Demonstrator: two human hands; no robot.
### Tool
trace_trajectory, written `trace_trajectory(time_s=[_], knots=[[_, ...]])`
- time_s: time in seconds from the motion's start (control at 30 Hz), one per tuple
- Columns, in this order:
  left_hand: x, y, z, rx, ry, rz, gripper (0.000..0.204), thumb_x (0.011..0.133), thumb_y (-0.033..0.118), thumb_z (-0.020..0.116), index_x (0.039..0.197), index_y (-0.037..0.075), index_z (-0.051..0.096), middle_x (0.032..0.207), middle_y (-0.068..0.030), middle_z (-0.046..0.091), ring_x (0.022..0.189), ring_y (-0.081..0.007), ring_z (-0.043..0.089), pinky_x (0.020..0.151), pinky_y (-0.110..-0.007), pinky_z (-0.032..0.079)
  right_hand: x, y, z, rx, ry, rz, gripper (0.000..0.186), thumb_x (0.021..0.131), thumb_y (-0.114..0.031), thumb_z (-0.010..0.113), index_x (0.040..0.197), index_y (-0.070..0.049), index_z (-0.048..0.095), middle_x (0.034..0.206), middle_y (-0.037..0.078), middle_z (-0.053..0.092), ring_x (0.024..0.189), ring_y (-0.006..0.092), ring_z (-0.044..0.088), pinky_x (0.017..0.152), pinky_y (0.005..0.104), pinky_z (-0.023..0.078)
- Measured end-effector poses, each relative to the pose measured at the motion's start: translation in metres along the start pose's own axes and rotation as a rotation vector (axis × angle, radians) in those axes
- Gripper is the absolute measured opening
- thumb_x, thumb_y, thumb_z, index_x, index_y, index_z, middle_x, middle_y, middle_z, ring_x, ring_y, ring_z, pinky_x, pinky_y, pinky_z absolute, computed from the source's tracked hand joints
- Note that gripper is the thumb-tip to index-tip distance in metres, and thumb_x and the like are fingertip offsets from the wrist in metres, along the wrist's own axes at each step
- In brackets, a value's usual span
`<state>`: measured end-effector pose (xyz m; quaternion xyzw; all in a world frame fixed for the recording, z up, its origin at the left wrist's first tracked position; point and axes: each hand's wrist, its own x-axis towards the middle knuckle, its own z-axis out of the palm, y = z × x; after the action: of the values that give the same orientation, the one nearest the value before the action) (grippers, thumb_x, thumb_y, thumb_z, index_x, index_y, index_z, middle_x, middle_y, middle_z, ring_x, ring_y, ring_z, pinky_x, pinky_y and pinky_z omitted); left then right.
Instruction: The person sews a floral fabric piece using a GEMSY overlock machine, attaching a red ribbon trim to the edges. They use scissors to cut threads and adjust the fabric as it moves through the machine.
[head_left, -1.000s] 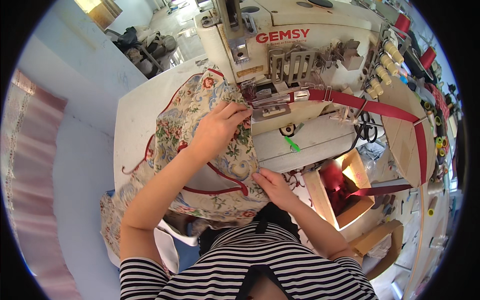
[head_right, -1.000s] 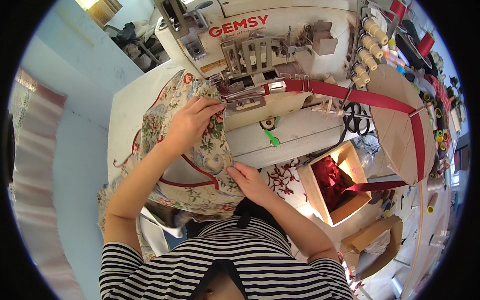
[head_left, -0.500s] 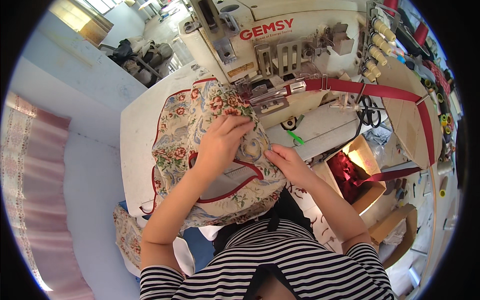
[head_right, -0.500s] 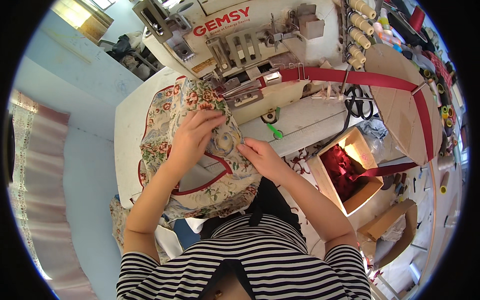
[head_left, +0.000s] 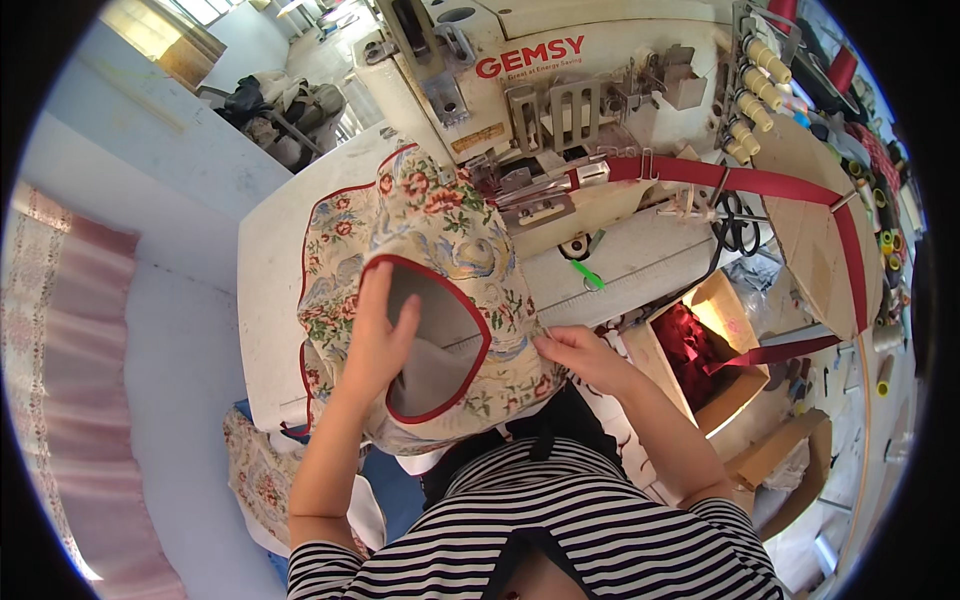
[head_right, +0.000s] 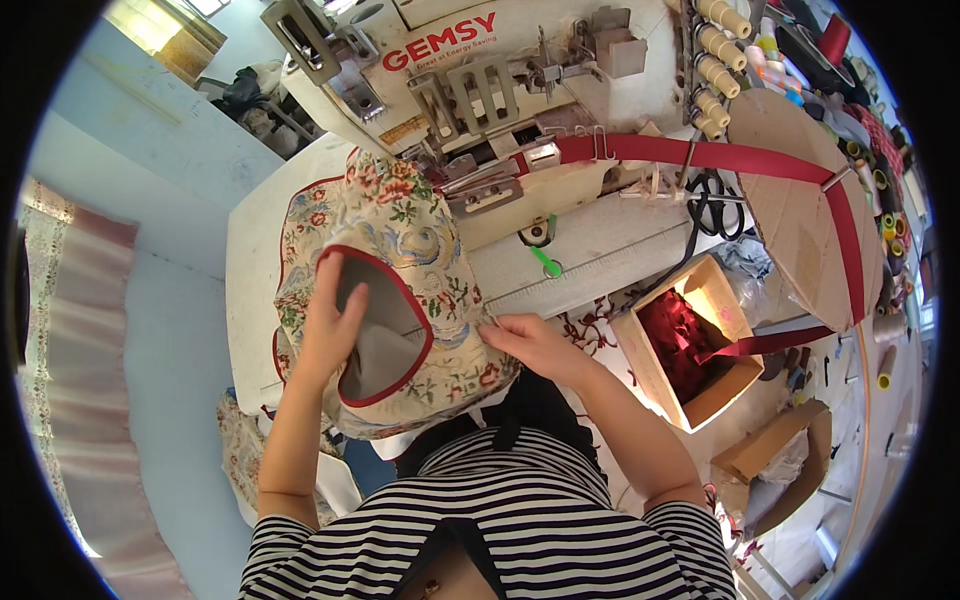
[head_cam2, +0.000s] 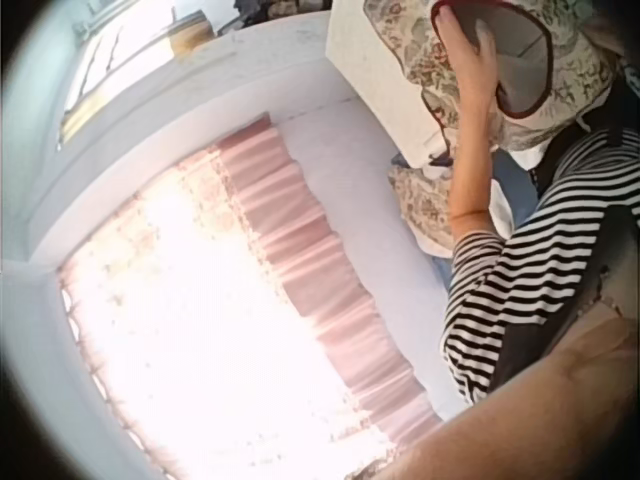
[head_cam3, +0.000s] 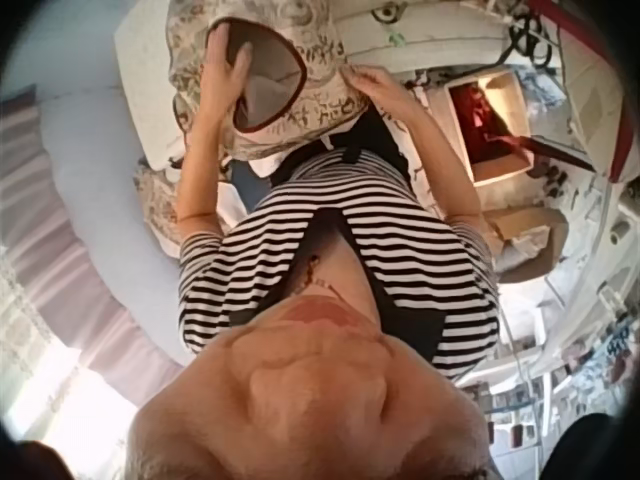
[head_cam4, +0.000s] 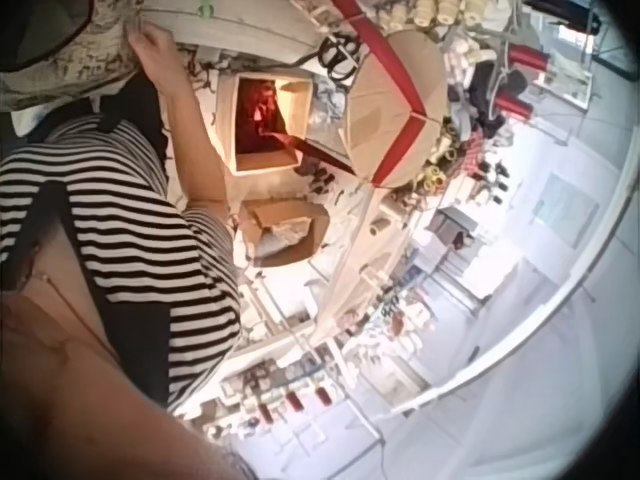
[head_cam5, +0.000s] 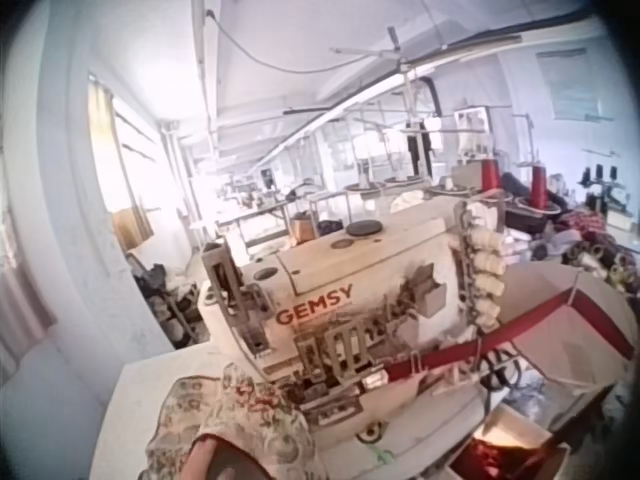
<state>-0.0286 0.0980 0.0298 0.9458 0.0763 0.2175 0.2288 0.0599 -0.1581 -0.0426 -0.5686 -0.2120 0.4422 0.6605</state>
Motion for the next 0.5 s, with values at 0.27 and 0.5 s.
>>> trace_trajectory(time_s=[0.27,0.5], knots=[[0.034,0.011,-0.014,-0.480,0.003,-0.201,0.046,0.090,0.015,0.055,0.126,-0.009,0.040,0.120,-0.0167,0.053,0.110,-0.0219,0.052,0.094,-0.031,0.039,-0.001,-0.005,-0.001,-0.113,0.163,-0.040,0.034,0.095,-0.029,0.048,0.087,0.002,0.060,0.078,-0.004,0.057,0.072,0.0022,0.047,0.065,0.0196,0.041],[0.037,0.018,-0.009,-0.618,0.018,-0.186,0.042,0.091,0.014,0.053,0.125,-0.007,0.041,0.114,-0.0141,0.055,0.100,-0.0176,0.055,0.087,-0.029,0.044,0.021,-0.014,0.004,-0.014,0.239,-0.144,0.036,0.095,-0.030,0.048,0.081,0.002,0.056,0.070,-0.004,0.051,0.066,0.0032,0.042,0.059,0.0203,0.038]])
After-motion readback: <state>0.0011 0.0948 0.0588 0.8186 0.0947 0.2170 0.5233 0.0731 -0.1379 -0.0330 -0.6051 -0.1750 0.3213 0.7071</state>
